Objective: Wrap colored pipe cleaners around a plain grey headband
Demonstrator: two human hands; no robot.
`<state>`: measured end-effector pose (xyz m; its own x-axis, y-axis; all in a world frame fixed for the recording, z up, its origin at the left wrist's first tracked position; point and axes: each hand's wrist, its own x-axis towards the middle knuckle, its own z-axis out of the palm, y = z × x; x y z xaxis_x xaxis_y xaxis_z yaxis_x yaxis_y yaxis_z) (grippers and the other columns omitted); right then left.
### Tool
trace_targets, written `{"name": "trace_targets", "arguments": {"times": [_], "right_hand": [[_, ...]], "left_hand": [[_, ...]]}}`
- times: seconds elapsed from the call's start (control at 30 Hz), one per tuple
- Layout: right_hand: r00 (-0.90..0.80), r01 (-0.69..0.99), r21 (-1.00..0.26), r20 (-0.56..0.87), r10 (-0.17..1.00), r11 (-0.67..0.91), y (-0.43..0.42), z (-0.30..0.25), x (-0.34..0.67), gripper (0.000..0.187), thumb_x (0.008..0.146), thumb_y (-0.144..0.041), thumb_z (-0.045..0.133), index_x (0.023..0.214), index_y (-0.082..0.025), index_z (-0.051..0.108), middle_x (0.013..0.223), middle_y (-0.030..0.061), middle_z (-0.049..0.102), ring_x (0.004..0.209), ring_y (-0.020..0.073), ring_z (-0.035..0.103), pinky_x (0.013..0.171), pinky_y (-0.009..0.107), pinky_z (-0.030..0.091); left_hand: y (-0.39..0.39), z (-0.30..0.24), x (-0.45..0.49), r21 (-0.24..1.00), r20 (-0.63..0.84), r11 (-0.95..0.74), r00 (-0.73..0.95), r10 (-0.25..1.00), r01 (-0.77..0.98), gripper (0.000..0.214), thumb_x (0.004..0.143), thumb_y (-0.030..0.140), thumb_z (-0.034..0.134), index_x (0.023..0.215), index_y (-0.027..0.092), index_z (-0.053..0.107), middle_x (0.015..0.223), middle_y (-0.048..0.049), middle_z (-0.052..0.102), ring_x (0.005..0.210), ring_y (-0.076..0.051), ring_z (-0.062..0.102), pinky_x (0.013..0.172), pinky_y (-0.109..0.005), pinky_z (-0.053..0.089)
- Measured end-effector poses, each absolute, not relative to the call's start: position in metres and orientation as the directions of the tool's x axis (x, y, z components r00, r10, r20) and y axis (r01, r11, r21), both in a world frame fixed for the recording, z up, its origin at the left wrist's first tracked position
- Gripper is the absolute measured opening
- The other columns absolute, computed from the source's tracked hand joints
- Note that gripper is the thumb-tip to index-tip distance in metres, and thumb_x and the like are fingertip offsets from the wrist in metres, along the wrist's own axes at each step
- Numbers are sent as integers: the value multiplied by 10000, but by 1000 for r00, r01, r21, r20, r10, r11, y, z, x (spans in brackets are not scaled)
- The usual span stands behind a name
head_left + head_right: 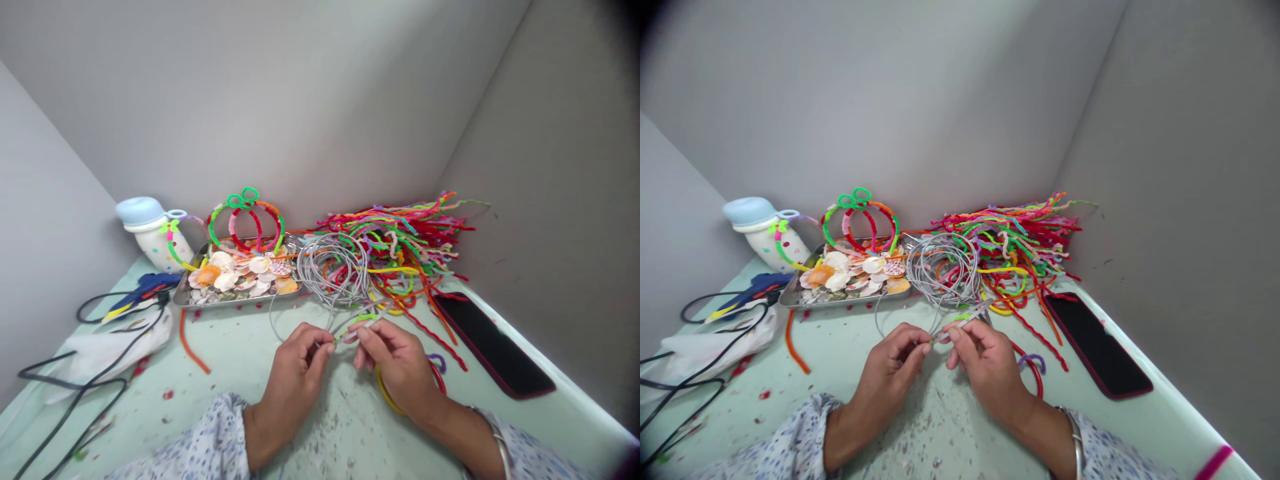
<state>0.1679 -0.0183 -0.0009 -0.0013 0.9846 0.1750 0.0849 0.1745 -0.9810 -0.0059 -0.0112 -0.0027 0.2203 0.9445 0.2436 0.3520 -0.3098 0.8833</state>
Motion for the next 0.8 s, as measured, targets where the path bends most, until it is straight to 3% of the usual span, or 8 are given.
{"name": "trace_targets", "arguments": {"times": [0.8], "right_hand": [[-49, 135, -970, 196, 979, 201, -20, -1, 168, 276, 937, -412, 554, 816, -186, 656, 533, -35, 586, 502, 112, 548, 521, 227, 443]], "left_hand": [[-15, -2, -7, 895, 176, -303, 366, 914, 327, 171, 962, 271, 434, 841, 191, 524, 808, -16, 519, 746, -170, 494, 662, -274, 375]]}}
